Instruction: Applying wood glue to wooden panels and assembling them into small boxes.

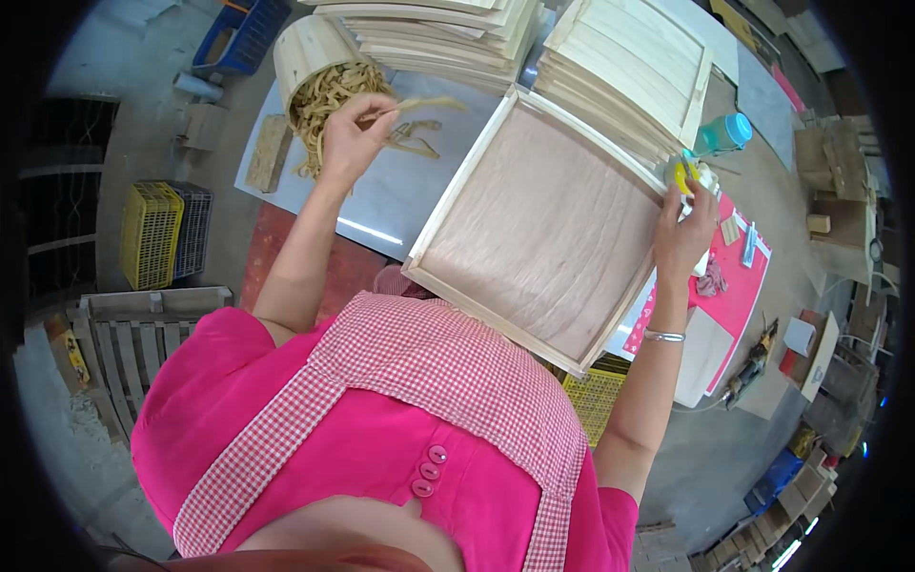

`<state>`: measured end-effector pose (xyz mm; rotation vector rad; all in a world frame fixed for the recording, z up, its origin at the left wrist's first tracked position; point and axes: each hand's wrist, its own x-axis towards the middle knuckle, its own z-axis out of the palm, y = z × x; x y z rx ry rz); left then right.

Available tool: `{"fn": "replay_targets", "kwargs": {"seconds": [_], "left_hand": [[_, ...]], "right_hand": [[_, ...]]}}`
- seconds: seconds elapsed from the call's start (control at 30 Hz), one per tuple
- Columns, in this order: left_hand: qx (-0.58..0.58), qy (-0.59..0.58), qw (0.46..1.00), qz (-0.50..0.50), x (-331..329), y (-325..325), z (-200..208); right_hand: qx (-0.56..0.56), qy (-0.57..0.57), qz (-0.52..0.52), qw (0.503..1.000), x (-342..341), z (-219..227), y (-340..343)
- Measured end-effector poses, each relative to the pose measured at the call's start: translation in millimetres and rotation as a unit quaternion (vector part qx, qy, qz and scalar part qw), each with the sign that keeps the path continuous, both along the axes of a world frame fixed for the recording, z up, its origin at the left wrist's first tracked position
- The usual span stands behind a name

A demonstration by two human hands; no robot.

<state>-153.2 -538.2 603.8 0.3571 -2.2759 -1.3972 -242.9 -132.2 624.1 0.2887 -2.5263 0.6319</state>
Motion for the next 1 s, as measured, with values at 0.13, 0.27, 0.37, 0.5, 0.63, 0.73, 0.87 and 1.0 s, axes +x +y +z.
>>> {"fn": "replay_targets", "kwargs": {"seconds": [0.13,0.27,0.37,0.5,0.63,0.73,0.87,1.0], "left_hand": [[0.099,0.003,0.967,-0.236,-3.1,53.5,72.9],[0.052,0.058,0.895,-0.439,-6.1,102.1,101.9],[0.204,-0.035,0.866,-0.455,4.1,113.0,116.5],[0.339,-0.2,0.751,-0.53,0.4,97.9,110.9],[0.302,-0.395,0.641,-0.585,-18.2,87.6,114.5],[0.071,-0.294,0.669,-0.679,-41.6,75.6,106.9],[-0.257,0.033,0.791,-0.555,-86.5,49.7,75.4],[-0.352,0.069,0.8,-0.481,-123.6,22.9,41.4]], "right_hand": [[-0.073,-0.007,0.222,0.972,27.8,68.9,-63.1],[-0.127,-0.105,0.35,0.922,55.5,93.2,-99.4],[-0.153,-0.221,0.393,0.879,73.8,84.8,-87.2],[-0.202,-0.301,0.436,0.824,99.3,89.6,-76.9],[-0.216,-0.312,0.476,0.793,104.4,96.0,-67.2],[-0.186,-0.31,0.501,0.786,91.0,105.4,-47.2],[-0.052,-0.182,0.322,0.928,37.6,78.0,18.5],[0.007,-0.194,0.215,0.957,-11.1,34.0,67.1]]}}
